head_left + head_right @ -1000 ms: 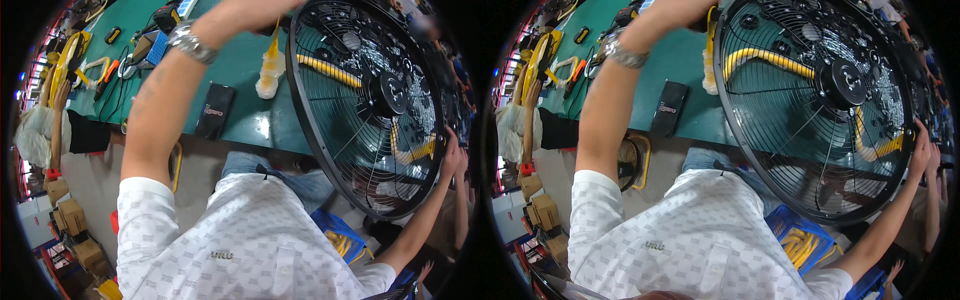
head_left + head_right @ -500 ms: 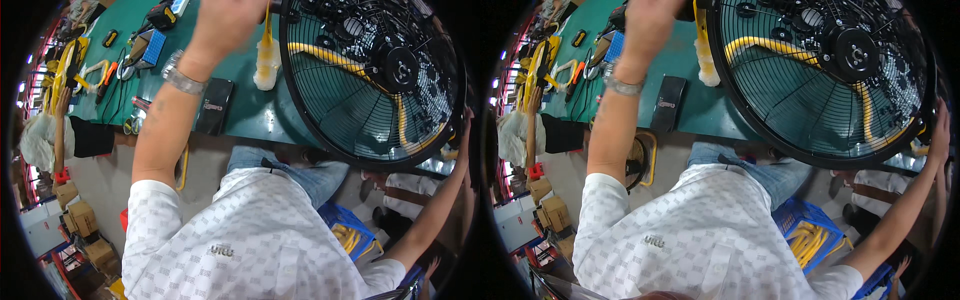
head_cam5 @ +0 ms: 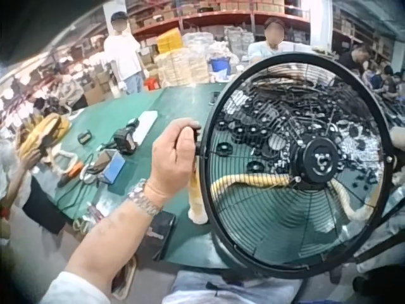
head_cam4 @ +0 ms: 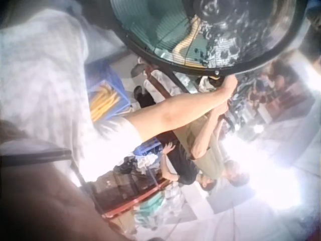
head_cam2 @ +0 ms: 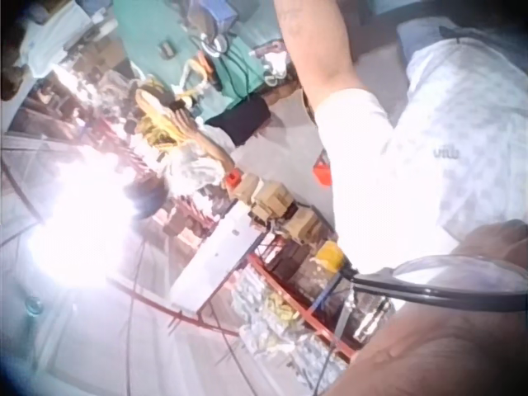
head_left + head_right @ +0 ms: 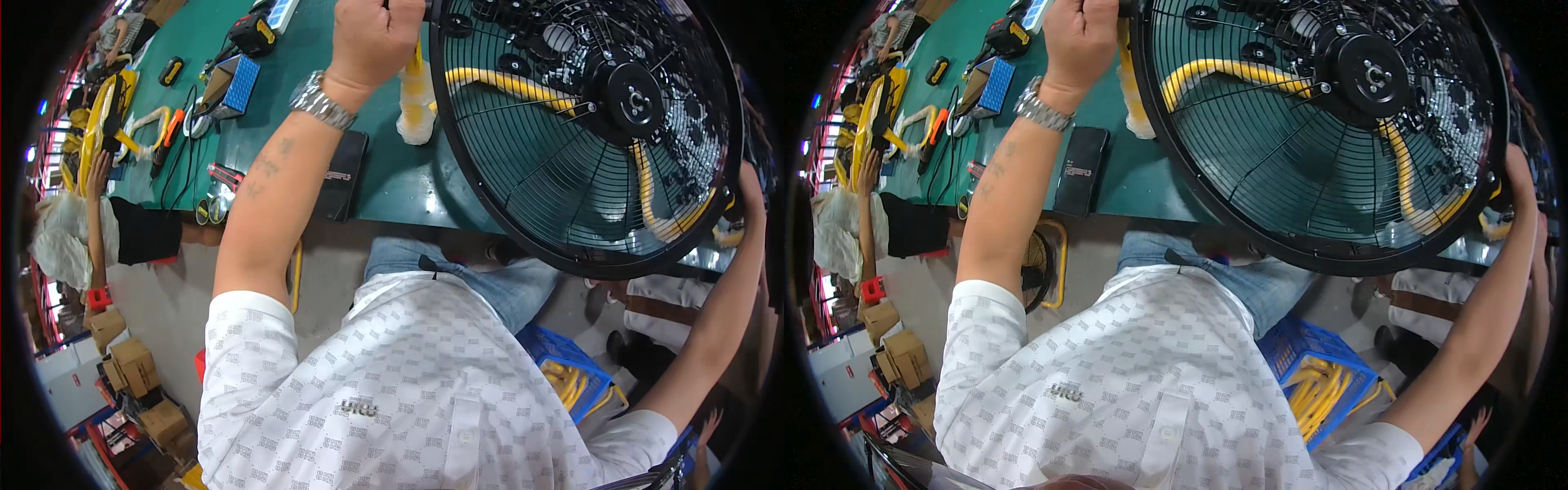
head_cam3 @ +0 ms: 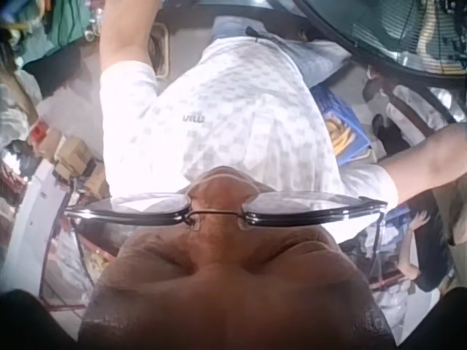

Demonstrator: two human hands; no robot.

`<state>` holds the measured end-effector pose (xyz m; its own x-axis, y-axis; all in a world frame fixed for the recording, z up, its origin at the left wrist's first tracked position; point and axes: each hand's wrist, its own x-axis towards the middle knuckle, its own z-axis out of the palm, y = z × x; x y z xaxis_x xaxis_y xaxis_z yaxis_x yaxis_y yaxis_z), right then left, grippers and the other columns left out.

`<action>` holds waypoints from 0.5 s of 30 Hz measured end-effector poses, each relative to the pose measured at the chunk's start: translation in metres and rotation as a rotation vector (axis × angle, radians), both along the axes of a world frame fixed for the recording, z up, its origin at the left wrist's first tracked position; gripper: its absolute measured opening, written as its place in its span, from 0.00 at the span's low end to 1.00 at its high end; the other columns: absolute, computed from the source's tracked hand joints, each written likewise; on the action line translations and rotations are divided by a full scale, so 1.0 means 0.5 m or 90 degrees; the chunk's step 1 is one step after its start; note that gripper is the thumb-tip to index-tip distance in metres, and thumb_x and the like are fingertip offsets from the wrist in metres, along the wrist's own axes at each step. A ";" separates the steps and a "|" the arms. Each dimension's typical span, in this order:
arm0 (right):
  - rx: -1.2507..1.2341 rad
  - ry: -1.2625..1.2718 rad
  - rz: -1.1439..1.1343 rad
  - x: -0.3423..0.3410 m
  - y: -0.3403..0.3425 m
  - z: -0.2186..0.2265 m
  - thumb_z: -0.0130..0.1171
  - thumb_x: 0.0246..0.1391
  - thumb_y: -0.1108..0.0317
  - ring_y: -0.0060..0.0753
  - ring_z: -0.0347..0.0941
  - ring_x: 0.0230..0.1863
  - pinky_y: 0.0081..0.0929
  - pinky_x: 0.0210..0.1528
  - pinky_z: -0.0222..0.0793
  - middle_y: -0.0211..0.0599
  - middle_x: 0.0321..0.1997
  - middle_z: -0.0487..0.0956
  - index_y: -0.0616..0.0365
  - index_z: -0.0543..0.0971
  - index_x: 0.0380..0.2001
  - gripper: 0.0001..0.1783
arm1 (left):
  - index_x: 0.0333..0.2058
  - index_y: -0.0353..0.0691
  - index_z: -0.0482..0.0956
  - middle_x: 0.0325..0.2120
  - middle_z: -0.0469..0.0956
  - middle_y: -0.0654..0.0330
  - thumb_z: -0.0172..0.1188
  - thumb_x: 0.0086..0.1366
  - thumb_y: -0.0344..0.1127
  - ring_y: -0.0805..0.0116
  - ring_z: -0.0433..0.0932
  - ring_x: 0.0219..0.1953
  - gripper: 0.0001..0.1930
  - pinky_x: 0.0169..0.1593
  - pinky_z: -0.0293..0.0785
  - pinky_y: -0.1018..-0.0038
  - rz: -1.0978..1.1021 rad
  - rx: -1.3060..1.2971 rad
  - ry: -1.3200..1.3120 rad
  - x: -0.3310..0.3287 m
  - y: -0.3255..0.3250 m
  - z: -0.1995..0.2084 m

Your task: Assembling fan guards and components in a workshop setting.

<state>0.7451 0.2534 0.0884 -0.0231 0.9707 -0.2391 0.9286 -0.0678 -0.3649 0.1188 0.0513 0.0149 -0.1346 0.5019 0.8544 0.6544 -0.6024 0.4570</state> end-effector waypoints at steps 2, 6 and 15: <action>0.406 0.074 -0.030 -0.011 -0.051 -0.022 0.35 0.70 0.53 0.37 0.73 0.55 0.31 0.61 0.62 0.41 0.53 0.79 0.63 0.77 0.52 0.27 | 0.39 0.31 0.77 0.30 0.79 0.54 0.49 0.69 0.34 0.66 0.77 0.31 0.12 0.39 0.73 0.74 -0.002 -0.017 0.000 -0.001 0.000 0.004; 0.561 -0.008 0.334 0.002 -0.185 -0.073 0.35 0.71 0.60 0.34 0.68 0.62 0.26 0.65 0.59 0.40 0.61 0.74 0.66 0.72 0.58 0.25 | 0.39 0.31 0.77 0.29 0.78 0.56 0.49 0.70 0.35 0.69 0.76 0.31 0.12 0.39 0.73 0.75 0.009 -0.042 -0.022 0.000 -0.002 0.004; -0.153 0.166 -0.156 0.001 -0.016 -0.016 0.49 0.60 0.53 0.28 0.73 0.37 0.25 0.42 0.69 0.33 0.37 0.80 0.57 0.80 0.43 0.20 | 0.39 0.31 0.77 0.29 0.79 0.58 0.49 0.71 0.35 0.72 0.75 0.31 0.13 0.38 0.72 0.76 -0.007 0.005 -0.046 0.004 0.010 -0.013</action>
